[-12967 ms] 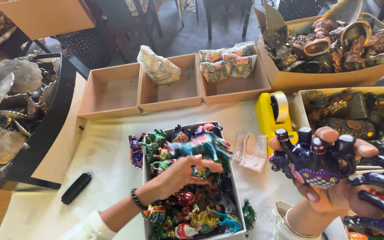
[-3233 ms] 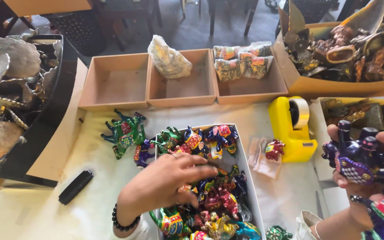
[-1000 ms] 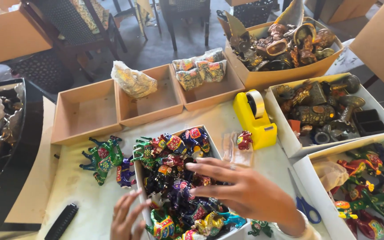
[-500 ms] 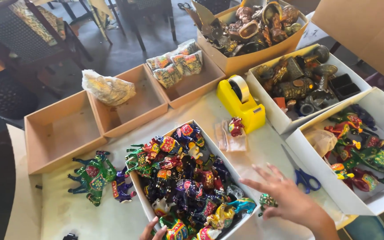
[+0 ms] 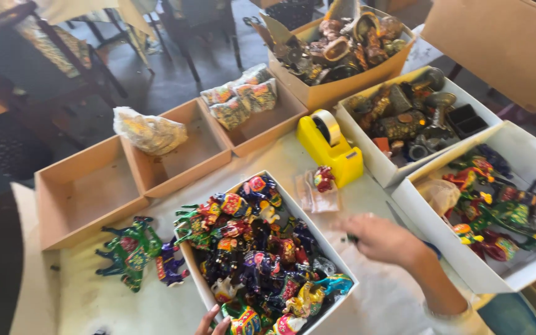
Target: The person sorts through a box of colorful ceramic elephant figurines, selects one, and wipes it with a white cloth. They then use a small black brush to clean the details of the figurine while holding it in their hand.
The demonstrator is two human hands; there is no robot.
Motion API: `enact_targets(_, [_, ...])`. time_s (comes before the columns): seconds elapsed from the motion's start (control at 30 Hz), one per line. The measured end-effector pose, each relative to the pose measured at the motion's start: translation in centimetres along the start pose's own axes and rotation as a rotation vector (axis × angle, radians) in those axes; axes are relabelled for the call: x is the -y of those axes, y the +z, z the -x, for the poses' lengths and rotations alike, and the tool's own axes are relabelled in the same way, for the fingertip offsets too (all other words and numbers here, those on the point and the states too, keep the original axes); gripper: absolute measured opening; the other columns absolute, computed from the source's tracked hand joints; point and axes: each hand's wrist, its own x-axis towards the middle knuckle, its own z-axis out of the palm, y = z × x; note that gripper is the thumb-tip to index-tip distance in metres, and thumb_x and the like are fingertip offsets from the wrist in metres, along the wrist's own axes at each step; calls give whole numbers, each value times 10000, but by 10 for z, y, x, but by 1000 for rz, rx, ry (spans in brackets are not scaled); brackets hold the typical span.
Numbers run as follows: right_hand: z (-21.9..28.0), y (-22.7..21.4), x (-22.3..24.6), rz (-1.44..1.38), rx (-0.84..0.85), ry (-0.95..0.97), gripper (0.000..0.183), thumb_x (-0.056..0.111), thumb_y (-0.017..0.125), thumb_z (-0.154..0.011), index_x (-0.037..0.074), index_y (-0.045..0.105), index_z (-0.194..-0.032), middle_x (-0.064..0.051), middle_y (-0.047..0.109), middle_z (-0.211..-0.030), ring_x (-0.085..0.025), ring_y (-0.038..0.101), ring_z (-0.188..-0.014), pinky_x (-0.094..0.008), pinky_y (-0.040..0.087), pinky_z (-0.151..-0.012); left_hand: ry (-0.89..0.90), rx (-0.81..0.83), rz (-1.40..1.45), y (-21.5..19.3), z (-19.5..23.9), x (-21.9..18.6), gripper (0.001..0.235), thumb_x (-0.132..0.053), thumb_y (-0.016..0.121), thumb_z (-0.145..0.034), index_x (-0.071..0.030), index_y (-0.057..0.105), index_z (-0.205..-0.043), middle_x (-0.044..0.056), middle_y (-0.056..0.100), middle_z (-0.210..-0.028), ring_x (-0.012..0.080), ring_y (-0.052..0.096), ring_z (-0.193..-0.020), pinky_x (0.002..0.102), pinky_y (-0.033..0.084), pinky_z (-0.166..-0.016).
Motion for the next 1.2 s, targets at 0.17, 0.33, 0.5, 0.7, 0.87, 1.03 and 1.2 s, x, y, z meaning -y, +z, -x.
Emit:
enact_targets(0.17, [-27, -82, 54, 45, -73, -108, 686, 76, 613, -815, 194, 521, -1484, -127, 659, -1197, -304, 607, -1176, -399, 459, -1048, 406, 140, -531, -51, -61, -160, 419, -72, 731, -775, -219, 762, -1165, 93, 678, -1314, 208, 735, -1075, 303, 595, -870])
enact_targets(0.33, [-5, -139, 107, -178, -278, -980, 574, 192, 745, -906, 83, 562, -1439, -176, 537, -1532, -401, 463, -1459, -465, 329, -1204, 446, -28, -581, -41, -89, -209, 376, -199, 556, -1019, -157, 558, -1393, 171, 584, -1399, 260, 715, -1107, 355, 613, -900])
enact_targets(0.5, [0, -148, 84, -286, -350, -995, 543, 204, 742, -893, 141, 588, -1410, -164, 555, -1521, -383, 514, -1419, -442, 392, -1163, -18, -112, -3, -46, -87, -148, 757, -643, 299, -1008, -105, 511, -1498, 173, 647, -1271, 188, 712, -1012, 281, 557, -810])
enact_targets(0.7, [-57, -134, 46, -217, -300, -352, 747, 195, 813, -766, 191, 545, -1463, -133, 700, -1271, -289, 676, -1149, -383, 511, -991, -627, -98, 431, -40, -158, -221, 918, -770, 186, -867, -150, 576, -1420, -5, 716, -1102, 130, 621, -786, 271, 421, -612])
enact_targets(0.87, [-99, -112, 1, -125, -428, -252, 833, 156, 881, -681, 151, 520, -1431, -191, 666, -1268, -348, 641, -1130, -428, 491, -963, -548, -512, 573, -3, -174, -229, 626, -538, 384, -1107, 10, 647, -1258, 11, 613, -778, 114, 540, -625, 284, 412, -505])
enact_targets(1.03, [-117, -99, 2, -6, -147, 210, 861, 299, 927, -628, 356, 576, -1412, -92, 759, -1111, -277, 738, -1005, -381, 568, -937, -462, -406, 59, -7, -155, -180, 332, -218, 463, -1022, -94, 589, -1304, 24, 599, -622, 99, 591, -486, 269, 442, -453])
enact_targets(1.2, [-144, -85, 13, 90, -100, 271, 852, 276, 888, -640, 375, 584, -1430, -74, 772, -1092, -264, 731, -1022, -400, 573, -924, -356, -378, -2, -7, -151, -173, 338, -157, 481, -1015, -85, 562, -1335, 17, 648, -635, 70, 608, -535, 226, 457, -507])
